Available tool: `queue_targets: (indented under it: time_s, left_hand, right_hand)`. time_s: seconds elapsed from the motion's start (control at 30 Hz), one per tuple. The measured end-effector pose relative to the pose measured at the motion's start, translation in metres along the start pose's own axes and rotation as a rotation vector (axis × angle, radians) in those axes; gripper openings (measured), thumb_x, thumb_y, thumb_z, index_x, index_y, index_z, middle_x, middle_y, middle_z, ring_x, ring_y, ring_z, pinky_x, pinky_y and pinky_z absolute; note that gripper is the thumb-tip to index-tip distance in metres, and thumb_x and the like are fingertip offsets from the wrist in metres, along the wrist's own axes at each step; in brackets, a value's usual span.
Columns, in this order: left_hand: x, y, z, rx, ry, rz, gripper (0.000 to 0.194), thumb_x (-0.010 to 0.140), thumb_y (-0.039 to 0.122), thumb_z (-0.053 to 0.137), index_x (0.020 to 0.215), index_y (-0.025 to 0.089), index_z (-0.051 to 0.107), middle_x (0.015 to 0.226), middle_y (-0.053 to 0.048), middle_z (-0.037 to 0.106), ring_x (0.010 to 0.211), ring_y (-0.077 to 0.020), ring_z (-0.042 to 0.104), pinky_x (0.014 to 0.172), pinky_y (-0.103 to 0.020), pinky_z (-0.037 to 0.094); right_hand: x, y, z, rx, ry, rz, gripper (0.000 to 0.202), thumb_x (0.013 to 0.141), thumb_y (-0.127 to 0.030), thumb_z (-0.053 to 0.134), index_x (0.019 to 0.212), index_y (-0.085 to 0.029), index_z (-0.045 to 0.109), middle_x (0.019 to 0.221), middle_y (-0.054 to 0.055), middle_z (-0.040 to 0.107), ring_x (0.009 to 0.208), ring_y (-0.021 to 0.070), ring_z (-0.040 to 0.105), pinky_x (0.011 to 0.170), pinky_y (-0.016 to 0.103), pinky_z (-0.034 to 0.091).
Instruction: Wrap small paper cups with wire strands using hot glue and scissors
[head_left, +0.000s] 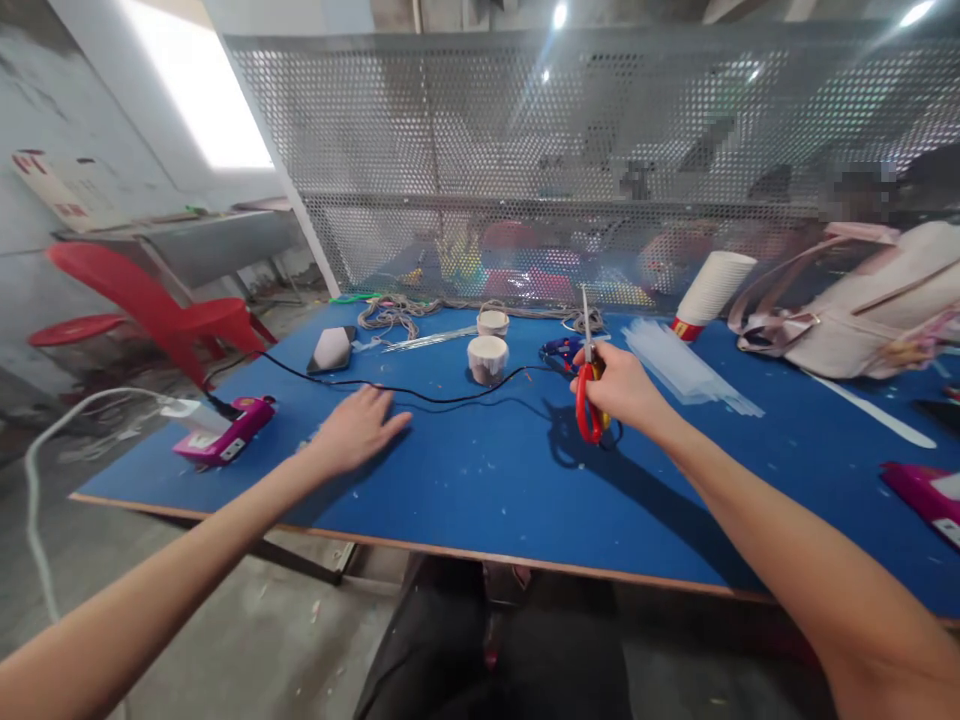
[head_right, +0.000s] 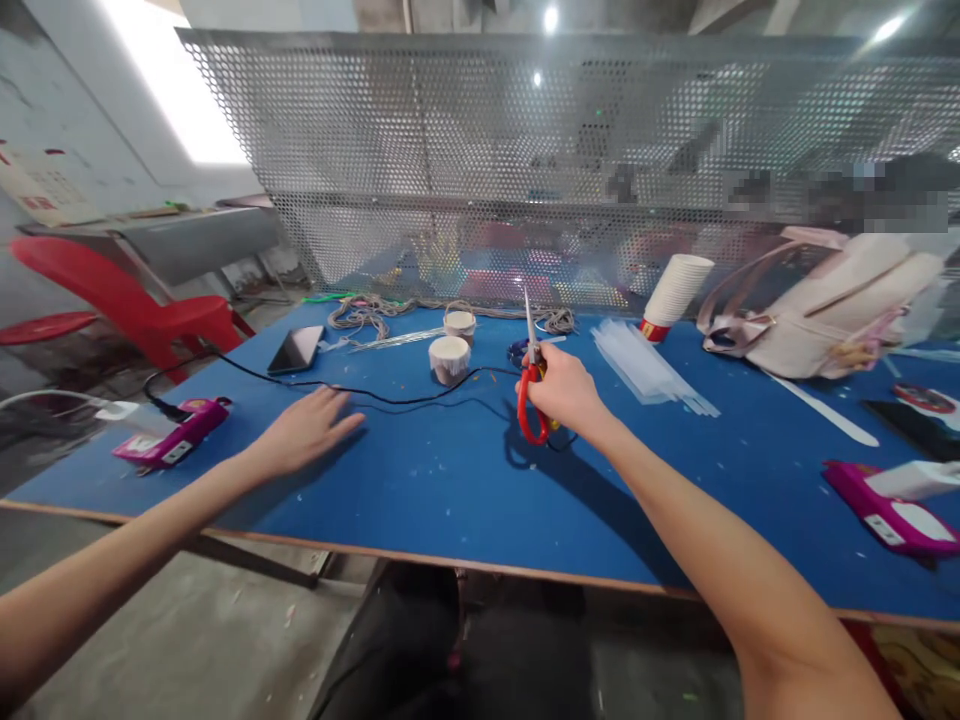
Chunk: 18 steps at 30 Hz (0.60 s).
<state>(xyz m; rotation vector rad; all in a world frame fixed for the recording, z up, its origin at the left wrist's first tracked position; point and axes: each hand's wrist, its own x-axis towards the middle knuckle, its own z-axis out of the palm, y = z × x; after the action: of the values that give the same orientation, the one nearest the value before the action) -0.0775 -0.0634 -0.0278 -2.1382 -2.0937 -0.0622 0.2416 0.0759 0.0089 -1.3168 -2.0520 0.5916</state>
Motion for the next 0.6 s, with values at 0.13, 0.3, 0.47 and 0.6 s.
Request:
queue_targets:
  time_s: [0.13,0.3,0.47,0.6]
  left_hand:
    - [-0.006,0.111,0.005,-0.071,-0.077,0.228,0.065,0.09,0.06,0.03,0.136,0.017,0.046,0.148,-0.01,0.042,0.137,-0.0249,0.036,0.112,-0.037,0.029]
    - [-0.007,0.19,0.016,-0.307,-0.205,0.659,0.074,0.09,0.063,0.029,0.145,0.014,0.032,0.154,-0.012,0.025,0.143,-0.0254,0.021,0.116,-0.044,0.016]
    - [-0.008,0.117,0.013,-0.215,-0.215,0.374,0.07,0.089,0.062,0.03,0.144,0.019,0.035,0.154,-0.009,0.025,0.143,-0.0236,0.022,0.116,-0.041,0.016]
    - [-0.031,0.005,0.02,-0.153,-0.186,0.094,0.068,0.088,0.06,0.029,0.143,0.02,0.038,0.152,-0.007,0.032,0.141,-0.0265,0.027,0.114,-0.045,0.022]
  right_hand:
    - [-0.004,-0.004,-0.002,-0.031,0.023,0.003,0.021,0.062,-0.016,0.064,0.081,-0.022,0.056,0.075,0.001,0.067,0.069,0.0196,0.062,0.061,0.028,0.046]
    - [-0.011,-0.008,-0.003,-0.053,0.026,0.0,0.021,0.063,-0.014,0.064,0.081,-0.021,0.057,0.075,0.001,0.066,0.07,0.0198,0.062,0.063,0.029,0.045]
    - [-0.012,-0.002,-0.01,-0.042,0.014,-0.024,0.022,0.064,-0.014,0.063,0.084,-0.02,0.057,0.076,0.001,0.066,0.069,0.0191,0.061,0.061,0.029,0.046]
    - [-0.01,0.008,-0.016,-0.038,-0.003,-0.062,0.022,0.064,-0.014,0.062,0.084,-0.02,0.057,0.076,0.001,0.065,0.07,0.0191,0.062,0.061,0.029,0.047]
